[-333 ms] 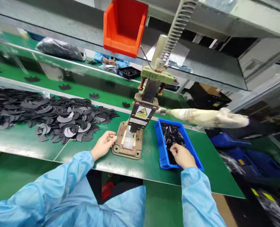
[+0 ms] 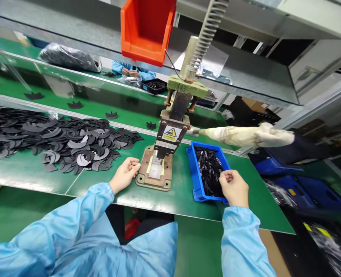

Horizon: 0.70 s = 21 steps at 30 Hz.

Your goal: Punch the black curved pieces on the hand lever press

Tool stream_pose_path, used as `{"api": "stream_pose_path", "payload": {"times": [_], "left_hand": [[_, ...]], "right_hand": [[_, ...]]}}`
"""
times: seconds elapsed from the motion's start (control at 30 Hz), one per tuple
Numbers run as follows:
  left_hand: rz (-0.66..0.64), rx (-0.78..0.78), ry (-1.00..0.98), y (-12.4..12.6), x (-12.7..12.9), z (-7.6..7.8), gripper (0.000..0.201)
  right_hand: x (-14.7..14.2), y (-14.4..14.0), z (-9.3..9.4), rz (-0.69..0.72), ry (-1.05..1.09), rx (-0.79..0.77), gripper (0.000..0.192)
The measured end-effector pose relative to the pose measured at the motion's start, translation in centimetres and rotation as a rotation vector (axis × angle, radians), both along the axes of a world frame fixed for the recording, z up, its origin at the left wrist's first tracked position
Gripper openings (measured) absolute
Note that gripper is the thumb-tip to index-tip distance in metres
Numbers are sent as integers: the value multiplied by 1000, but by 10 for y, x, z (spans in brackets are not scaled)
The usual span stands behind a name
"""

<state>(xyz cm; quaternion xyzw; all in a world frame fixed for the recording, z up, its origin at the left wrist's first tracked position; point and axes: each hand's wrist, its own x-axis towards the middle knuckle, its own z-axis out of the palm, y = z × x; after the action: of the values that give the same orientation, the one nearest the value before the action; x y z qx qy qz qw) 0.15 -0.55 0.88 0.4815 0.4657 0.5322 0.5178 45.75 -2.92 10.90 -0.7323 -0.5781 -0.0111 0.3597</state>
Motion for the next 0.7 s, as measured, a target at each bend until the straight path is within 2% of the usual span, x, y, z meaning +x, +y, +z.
{"api": "stream_pose_path", "payload": {"times": [0.1,0.17,0.23,0.27,0.3,0.4,0.5,0.6,0.7], "left_hand": [[6,17,5,0,-1,3,44],[47,52,27,-3,-2,6,41],[112,138,89,-11,-2,13,35],[135,202,131,-17,-1,18,31],[136,277,176,-25,1,23,28],[-10,491,269,-50,6,44,31],[-182,596,319,-72,11,63,44],[-229,644,367,-85,10,72,36],[-231,657,387,-92,4,70,25]], "right_hand": [[-13,-7,7,-33,87,80,34],[-33,-16,12,-5,162,160,32],[-64,-28,13,110,304,277,28],[-83,-35,11,224,422,345,25],[-103,-43,7,292,446,344,22],[-164,-62,-12,431,469,303,13],[-210,-76,-33,575,502,281,14],[-236,-87,-49,681,559,286,26],[-245,-94,-59,722,608,294,37]]}}
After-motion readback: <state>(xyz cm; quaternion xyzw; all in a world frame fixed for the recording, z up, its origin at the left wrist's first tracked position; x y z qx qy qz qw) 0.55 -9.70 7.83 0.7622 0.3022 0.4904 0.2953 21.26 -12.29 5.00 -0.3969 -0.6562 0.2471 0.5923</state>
